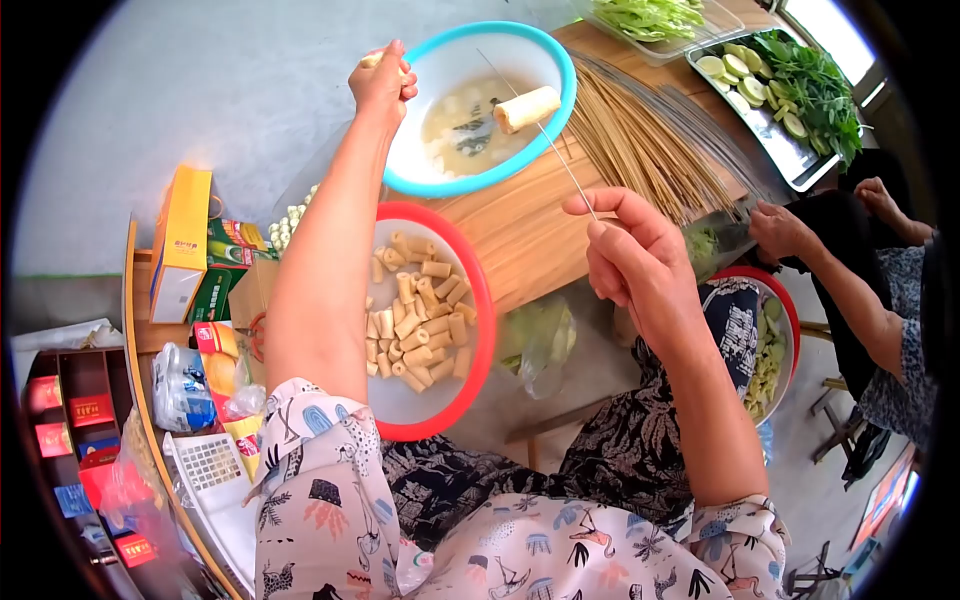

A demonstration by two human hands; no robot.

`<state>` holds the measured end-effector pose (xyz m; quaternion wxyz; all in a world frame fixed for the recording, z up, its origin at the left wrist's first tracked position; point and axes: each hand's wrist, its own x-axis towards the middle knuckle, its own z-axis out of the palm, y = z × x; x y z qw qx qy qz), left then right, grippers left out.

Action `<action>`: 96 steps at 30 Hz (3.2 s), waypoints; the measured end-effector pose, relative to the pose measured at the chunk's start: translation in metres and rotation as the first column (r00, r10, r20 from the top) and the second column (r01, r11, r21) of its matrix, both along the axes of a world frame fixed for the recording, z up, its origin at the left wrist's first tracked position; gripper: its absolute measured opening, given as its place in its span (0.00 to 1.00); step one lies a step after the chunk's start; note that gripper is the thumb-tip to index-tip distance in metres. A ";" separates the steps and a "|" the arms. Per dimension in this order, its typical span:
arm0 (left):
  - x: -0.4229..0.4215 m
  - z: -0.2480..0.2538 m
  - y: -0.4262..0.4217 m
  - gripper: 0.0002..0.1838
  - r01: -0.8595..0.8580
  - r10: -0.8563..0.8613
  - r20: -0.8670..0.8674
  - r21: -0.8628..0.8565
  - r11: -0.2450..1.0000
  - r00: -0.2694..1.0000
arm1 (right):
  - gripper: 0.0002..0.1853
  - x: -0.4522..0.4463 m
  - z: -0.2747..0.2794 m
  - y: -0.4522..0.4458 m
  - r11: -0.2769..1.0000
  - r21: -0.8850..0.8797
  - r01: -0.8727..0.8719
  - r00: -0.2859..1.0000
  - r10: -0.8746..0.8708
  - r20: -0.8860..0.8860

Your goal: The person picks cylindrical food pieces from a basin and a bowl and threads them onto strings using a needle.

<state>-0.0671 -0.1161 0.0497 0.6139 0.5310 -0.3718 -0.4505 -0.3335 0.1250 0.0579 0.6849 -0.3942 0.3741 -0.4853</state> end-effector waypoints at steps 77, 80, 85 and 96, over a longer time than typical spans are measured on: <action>0.121 -0.188 0.192 0.31 -0.322 -0.067 0.844 0.275 0.906 0.532 | 0.13 0.051 -0.025 -0.002 0.989 -0.056 -0.136 0.982 0.127 -0.141; 0.120 -0.181 0.205 0.25 -0.226 0.031 0.504 0.331 0.916 0.863 | 0.12 0.051 -0.023 0.001 0.993 -0.031 -0.115 0.987 0.111 -0.117; 0.146 -0.176 0.220 0.17 0.003 0.112 -0.595 0.188 0.982 0.796 | 0.13 0.048 -0.024 0.001 0.994 -0.013 -0.108 0.987 0.106 -0.120; 0.137 -0.108 0.164 0.09 -0.193 0.182 -0.831 0.091 0.977 0.525 | 0.12 0.043 -0.018 0.003 0.997 -0.018 -0.076 0.995 0.075 -0.061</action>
